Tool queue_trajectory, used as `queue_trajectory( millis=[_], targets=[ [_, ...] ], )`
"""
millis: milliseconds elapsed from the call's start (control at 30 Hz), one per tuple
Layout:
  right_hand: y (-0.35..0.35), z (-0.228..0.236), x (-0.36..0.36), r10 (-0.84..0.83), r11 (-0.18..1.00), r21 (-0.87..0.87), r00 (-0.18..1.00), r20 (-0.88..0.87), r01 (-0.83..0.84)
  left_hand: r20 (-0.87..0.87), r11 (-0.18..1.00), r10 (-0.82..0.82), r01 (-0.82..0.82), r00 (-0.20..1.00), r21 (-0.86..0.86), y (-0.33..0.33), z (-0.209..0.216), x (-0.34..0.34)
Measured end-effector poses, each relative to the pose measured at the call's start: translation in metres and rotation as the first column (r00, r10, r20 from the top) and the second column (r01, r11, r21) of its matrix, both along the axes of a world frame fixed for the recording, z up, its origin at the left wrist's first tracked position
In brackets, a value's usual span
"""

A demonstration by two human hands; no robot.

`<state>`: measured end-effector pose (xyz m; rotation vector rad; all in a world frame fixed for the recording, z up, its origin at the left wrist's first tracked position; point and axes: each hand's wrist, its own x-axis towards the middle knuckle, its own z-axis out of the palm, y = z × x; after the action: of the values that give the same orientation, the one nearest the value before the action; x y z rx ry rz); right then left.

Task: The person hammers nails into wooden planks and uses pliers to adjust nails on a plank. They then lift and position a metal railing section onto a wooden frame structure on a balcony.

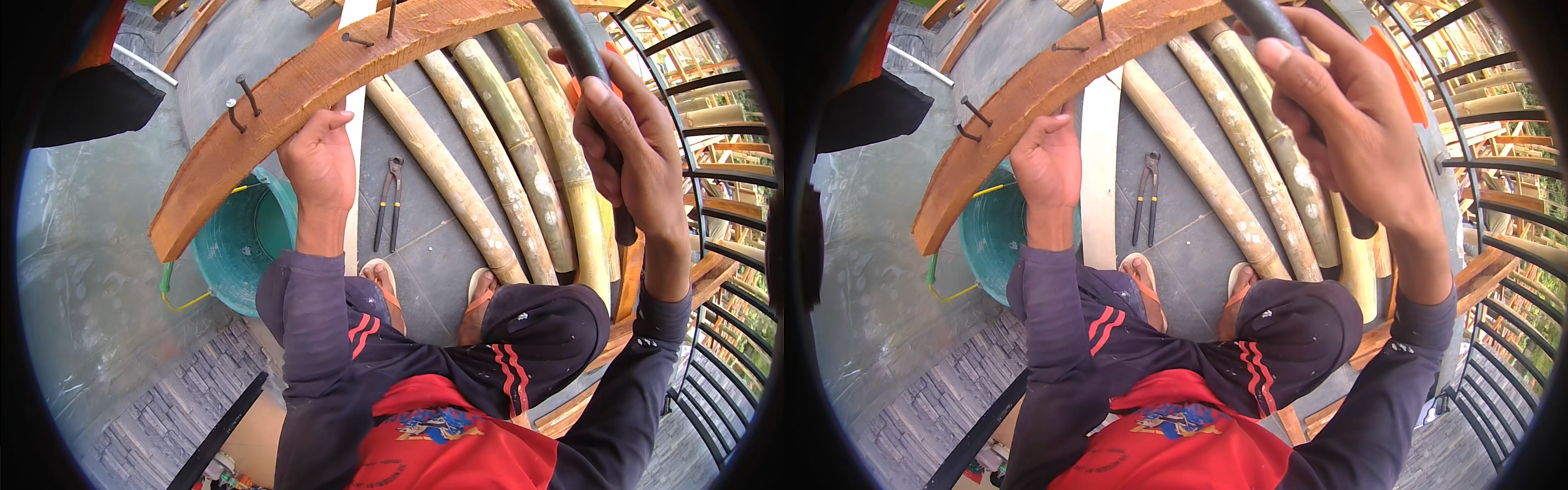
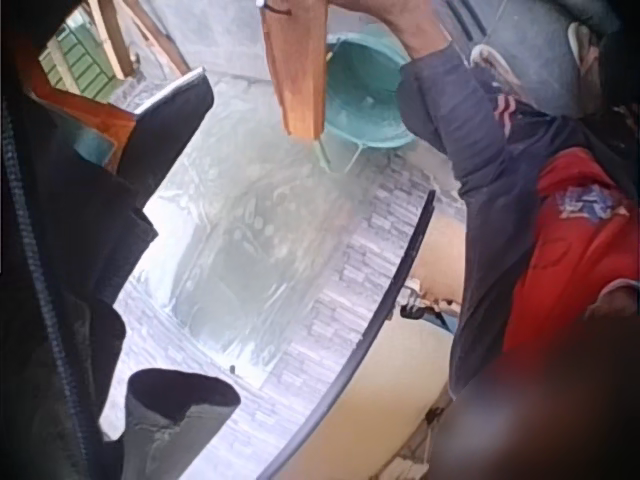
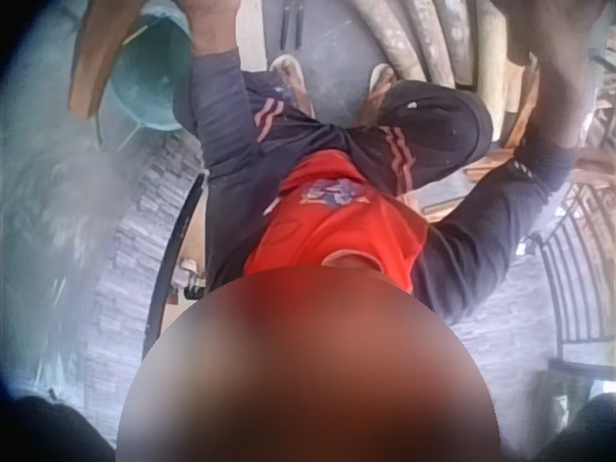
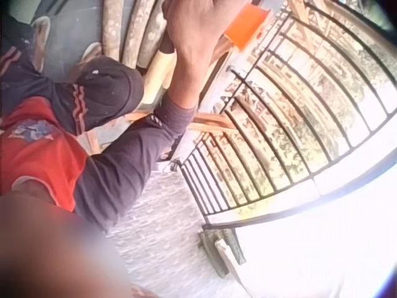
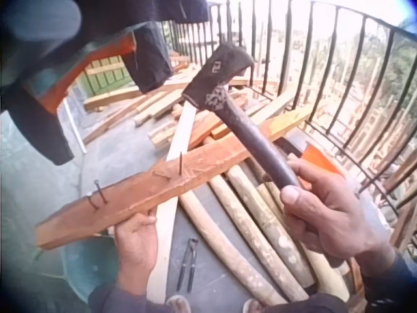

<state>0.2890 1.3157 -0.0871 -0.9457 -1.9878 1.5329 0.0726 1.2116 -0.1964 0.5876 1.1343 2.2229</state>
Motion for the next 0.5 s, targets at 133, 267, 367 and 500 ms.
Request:
queue_trajectory(
  millis=[133,267,367,500],
  targets=[
    [0.003,-0.015,0.001,0.025,0.995,-0.097,0.997,-0.075,-0.033,0.024,0.989,0.108,-0.105,0.994,-0.105,-0.007,-0.013,-0.004],
    [0.016,-0.029,-0.001,0.041,0.993,-0.106,0.994,-0.096,-0.051,0.448,0.969,0.089,-0.182,0.889,0.169,-0.004,-0.008,-0.024],
    [0.024,-0.022,-0.002,0.044,0.989,-0.136,0.994,-0.100,-0.058,0.606,0.823,-0.315,-0.108,0.730,0.558,0.004,0.005,-0.033],
    [0.032,-0.003,-0.002,0.038,0.999,0.018,0.999,0.039,-0.039,0.566,0.787,-0.455,0.012,0.687,0.617,0.005,0.020,-0.052]
  ],
)
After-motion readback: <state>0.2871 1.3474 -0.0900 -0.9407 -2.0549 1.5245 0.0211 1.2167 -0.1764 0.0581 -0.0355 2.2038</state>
